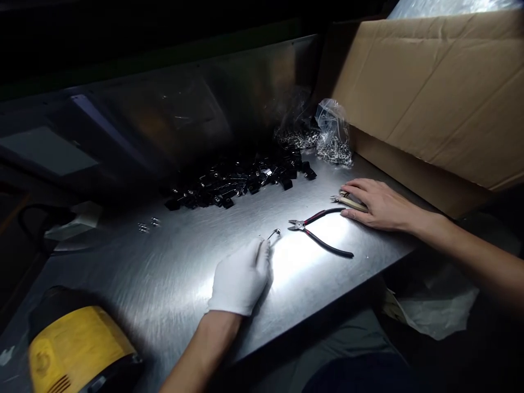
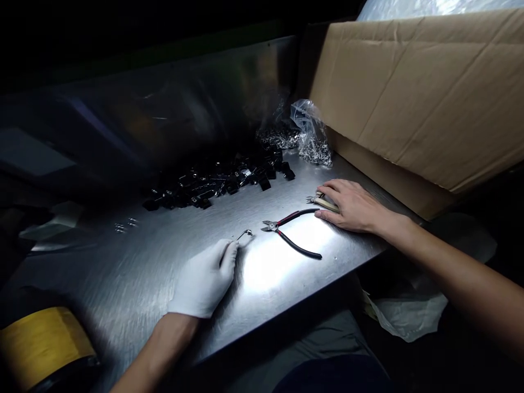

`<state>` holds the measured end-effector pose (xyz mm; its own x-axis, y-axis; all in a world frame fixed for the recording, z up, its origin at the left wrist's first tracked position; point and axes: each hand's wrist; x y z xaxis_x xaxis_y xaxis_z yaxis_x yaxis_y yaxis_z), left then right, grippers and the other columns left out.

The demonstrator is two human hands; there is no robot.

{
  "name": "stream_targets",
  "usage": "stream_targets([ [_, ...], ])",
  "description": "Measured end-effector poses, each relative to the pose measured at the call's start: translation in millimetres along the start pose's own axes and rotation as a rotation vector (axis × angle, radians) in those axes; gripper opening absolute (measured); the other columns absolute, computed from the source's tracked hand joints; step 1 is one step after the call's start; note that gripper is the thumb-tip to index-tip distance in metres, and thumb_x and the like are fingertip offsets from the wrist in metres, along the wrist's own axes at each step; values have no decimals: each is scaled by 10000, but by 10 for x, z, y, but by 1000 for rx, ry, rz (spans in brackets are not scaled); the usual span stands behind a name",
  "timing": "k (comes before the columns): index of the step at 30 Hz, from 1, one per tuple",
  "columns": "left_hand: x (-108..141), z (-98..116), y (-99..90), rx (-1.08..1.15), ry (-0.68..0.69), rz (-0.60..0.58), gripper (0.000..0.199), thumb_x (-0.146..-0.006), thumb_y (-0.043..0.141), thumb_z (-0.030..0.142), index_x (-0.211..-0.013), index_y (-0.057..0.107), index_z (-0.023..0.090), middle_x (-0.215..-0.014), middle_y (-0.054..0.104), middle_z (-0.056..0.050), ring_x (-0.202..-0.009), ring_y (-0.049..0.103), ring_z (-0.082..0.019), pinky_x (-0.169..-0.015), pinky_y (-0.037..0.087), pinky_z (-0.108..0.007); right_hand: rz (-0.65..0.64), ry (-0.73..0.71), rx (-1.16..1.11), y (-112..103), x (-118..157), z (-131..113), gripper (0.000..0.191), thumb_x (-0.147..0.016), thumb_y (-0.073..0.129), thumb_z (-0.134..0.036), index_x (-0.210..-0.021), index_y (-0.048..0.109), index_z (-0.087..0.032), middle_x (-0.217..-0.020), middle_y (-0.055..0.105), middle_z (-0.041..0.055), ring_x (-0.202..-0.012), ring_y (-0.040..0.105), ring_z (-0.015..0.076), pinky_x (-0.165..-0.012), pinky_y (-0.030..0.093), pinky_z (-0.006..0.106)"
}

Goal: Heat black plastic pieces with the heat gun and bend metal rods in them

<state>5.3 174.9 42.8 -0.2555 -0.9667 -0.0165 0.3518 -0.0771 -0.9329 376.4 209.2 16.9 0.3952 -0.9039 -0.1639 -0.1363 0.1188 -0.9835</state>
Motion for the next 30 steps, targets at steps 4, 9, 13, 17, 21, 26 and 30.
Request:
stream_targets([
  [4, 30, 52, -35, -175, 75, 92, 306, -1009, 430, 385, -783, 575, 239, -682, 619, 18, -559, 530, -166, -542, 322, -304, 28, -1, 5, 43, 23, 24, 651, -1001, 440, -629, -1441, 486, -151, -1413, 501, 169, -1290, 468, 345, -1051, 422, 518],
  [9, -24, 47, -105, -175, 52, 189, 261, -1023, 423, 374, -958, 638, 240, -822, 652, 5, -710, 616, -162, -611, 407, -274, 87, -10, -9, 45, 44, 12, 639, -998, 464, -599, -1415, 520, -120, -1423, 494, 194, -1320, 443, 378, -1078, 383, 547],
  [13, -144, -68, -68, -340, -36, 151, 312, -1028, 383, 417, -1000, 656, 269, -874, 621, -12, -676, 607, -185, -574, 399, -293, 171, -67, -90, -73, 54, -290, 607, -1009, 485, -560, -1397, 539, -96, -1434, 493, 190, -1329, 439, 347, -1104, 362, 512],
  [17, -224, -139, -1, -414, -23, 112, 328, -1021, 382, 422, -974, 665, 263, -861, 600, -32, -652, 579, -216, -547, 368, -318, 11, -134, -146, -167, 14, -733, 868, -899, 574, -732, -1488, 443, -108, -1454, 465, 193, -1310, 437, 373, -1080, 389, 542],
  [21, -226, -73, 2, -466, 9, 118, 297, -1009, 415, 378, -1112, 658, 244, -987, 632, -78, -821, 605, -274, -640, 411, -358, -78, -80, -89, -207, -81, -953, 773, -874, 660, -654, -1411, 525, -115, -1260, 574, 185, -1140, 534, 378, -988, 451, 544],
  [26, -146, 106, 37, -389, 165, 157, 292, -1001, 460, 368, -1159, 665, 233, -1122, 650, -83, -996, 591, -288, -820, 461, -400, -150, -103, -39, -293, -127, -946, 368, -928, 615, -445, -1074, 678, -114, -971, 612, 142, -883, 600, 307, -746, 505, 409],
  [30, -113, 168, 149, -230, 202, 120, 280, -1000, 469, 322, -1155, 682, 227, -1113, 660, -75, -1022, 587, -266, -880, 472, -381, -144, -180, 3, -370, -110, -923, 341, -932, 590, -405, -1122, 664, -132, -1052, 613, 146, -787, 618, 269, -608, 462, 360],
])
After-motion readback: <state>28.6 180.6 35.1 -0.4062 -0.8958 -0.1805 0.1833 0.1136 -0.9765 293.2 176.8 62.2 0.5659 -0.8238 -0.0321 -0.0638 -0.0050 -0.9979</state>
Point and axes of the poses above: each hand's wrist, its own x-axis away from the middle knuckle, its own y-axis out of the palm, z = x × y
